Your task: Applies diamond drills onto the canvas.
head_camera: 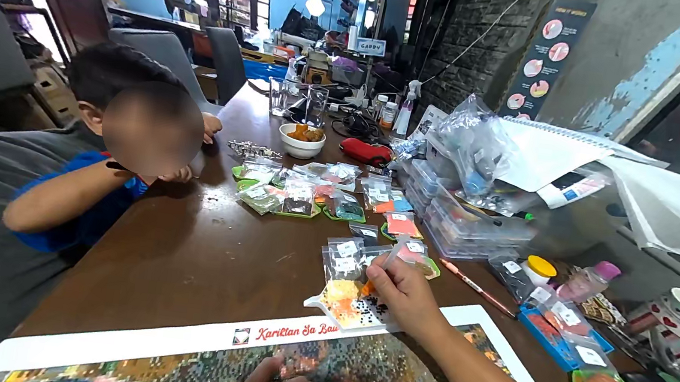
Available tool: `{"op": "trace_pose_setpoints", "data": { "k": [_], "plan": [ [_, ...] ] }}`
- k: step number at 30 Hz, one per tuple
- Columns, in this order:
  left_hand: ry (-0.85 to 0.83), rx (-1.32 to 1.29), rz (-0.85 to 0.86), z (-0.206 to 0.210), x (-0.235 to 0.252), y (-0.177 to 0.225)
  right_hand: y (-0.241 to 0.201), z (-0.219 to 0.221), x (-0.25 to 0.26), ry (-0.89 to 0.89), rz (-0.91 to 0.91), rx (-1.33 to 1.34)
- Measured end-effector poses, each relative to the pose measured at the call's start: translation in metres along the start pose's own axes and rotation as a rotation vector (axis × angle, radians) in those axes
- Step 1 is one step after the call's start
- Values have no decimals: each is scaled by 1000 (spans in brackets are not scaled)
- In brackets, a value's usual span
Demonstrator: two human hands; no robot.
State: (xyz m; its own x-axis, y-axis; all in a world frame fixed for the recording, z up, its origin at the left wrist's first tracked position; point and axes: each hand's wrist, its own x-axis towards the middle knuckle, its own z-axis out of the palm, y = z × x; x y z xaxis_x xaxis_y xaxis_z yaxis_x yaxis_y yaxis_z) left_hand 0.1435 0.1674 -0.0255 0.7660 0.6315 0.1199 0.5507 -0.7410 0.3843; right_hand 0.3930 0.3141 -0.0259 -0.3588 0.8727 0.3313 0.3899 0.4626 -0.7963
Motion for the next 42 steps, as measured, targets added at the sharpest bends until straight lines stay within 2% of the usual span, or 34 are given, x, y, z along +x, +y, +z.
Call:
{"op": "trace_pose_setpoints", "data": {
  "k": [8, 12, 16, 26, 42],
  "plan": [
    [40, 21, 8, 2, -1, 1, -40, 0, -26, -30, -60, 71],
    [71, 7, 25, 1, -1, -1, -54, 14, -55, -59, -169, 99],
    [90, 39, 46, 2, -2, -3, -48, 24, -68, -51, -288, 118],
    [75, 111, 121, 2, -5, -9, -30, 24, -72, -72, -310, 69],
    [40, 82, 101, 1, -4, -10, -29, 30, -70, -60, -263, 6]
  ]
}}
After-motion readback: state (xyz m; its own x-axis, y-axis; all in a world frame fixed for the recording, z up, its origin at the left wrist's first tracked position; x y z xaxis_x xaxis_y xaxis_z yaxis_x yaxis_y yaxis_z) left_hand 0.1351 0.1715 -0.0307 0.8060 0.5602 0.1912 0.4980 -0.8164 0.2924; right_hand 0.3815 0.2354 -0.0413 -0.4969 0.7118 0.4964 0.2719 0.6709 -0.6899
